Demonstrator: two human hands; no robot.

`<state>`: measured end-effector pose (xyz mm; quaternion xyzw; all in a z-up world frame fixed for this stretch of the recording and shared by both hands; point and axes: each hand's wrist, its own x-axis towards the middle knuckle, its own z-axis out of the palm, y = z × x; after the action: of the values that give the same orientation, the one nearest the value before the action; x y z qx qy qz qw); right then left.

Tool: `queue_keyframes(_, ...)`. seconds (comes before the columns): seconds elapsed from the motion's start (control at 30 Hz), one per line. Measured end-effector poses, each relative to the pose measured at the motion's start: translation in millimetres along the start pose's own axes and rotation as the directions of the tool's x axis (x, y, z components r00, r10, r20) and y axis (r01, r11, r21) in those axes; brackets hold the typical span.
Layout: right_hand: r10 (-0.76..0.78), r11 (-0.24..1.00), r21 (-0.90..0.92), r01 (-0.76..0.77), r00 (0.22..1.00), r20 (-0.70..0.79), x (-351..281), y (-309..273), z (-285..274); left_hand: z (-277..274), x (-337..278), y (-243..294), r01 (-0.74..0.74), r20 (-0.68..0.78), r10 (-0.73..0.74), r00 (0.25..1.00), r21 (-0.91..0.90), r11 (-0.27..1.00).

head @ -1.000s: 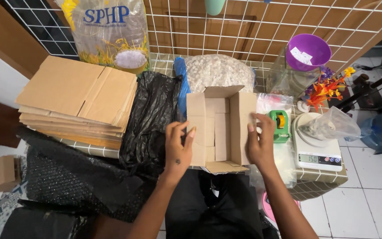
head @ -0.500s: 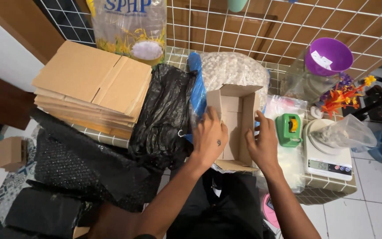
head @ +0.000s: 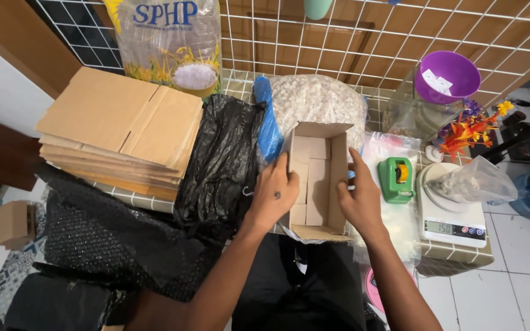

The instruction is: The person scoops aquarium gravel from a large bag into a small plastic bag, weighs it on a digital scale, places the small bag into a cardboard box, and wraps the box in a black plastic bag.

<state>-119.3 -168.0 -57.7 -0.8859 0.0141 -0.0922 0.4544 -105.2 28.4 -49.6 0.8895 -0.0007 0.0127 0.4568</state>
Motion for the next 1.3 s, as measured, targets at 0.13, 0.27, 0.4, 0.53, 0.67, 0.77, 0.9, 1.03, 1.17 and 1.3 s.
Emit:
queue_keyframes(0.13, -0.114, 0.937, -0.329, 0.115, 0.993, 0.025, 1, -6, 6, 8, 13, 6, -0.026, -0.087, 0.037, 0.996, 0.126, 0.992)
queue_keyframes(0.27, -0.148, 0.908, -0.397, 0.134, 0.989, -0.005, 13, 12, 15, 32, 28, -18, 0.006, -0.041, 0.004, 0.999, 0.252, 0.968)
queue_keyframes(0.4, -0.150, 0.949, -0.286, 0.136, 0.988, -0.030, 14, 15, 9, 9, 26, -23, -0.026, -0.038, 0.030, 0.999, 0.105, 0.994)
queue_keyframes(0.53, -0.156, 0.958, -0.247, 0.148, 0.988, -0.012, 13, 3, 5, -7, 0, 13, -0.034, -0.070, 0.032, 0.997, -0.032, 0.999)
queue_keyframes(0.67, -0.144, 0.861, -0.463, 0.211, 0.974, 0.176, 13, -38, -12, 13, -4, 7, -0.257, -0.260, 0.321, 0.910, 0.254, 0.933)
queue_keyframes(0.77, -0.056, 0.840, -0.509, 0.186, 0.964, 0.260, 27, -40, -14, 14, -6, 0, -0.330, -0.311, 0.649, 0.694, 0.664, 0.671)
queue_keyframes(0.9, 0.088, 0.794, -0.589, 0.146, 0.933, 0.350, 40, -54, -13, -18, -55, 24, -0.535, -0.072, 0.602, 0.795, 0.382, 0.753)
queue_keyframes(1.03, 0.083, 0.704, -0.697, 0.137, 0.959, 0.272, 47, -62, -7, -41, -80, 30, -0.582, 0.279, 0.515, 0.811, 0.282, 0.763)
queue_keyframes(1.17, 0.008, 0.686, -0.714, 0.144, 0.979, 0.205, 68, -22, 12, -20, -74, -1, -0.572, 0.440, 0.427, 0.790, 0.277, 0.772)
queue_keyframes(1.3, -0.007, 0.697, -0.705, 0.130, 0.985, 0.175, 80, -6, 13, 11, -76, -28, -0.656, 0.292, 0.587, 0.755, 0.322, 0.683)
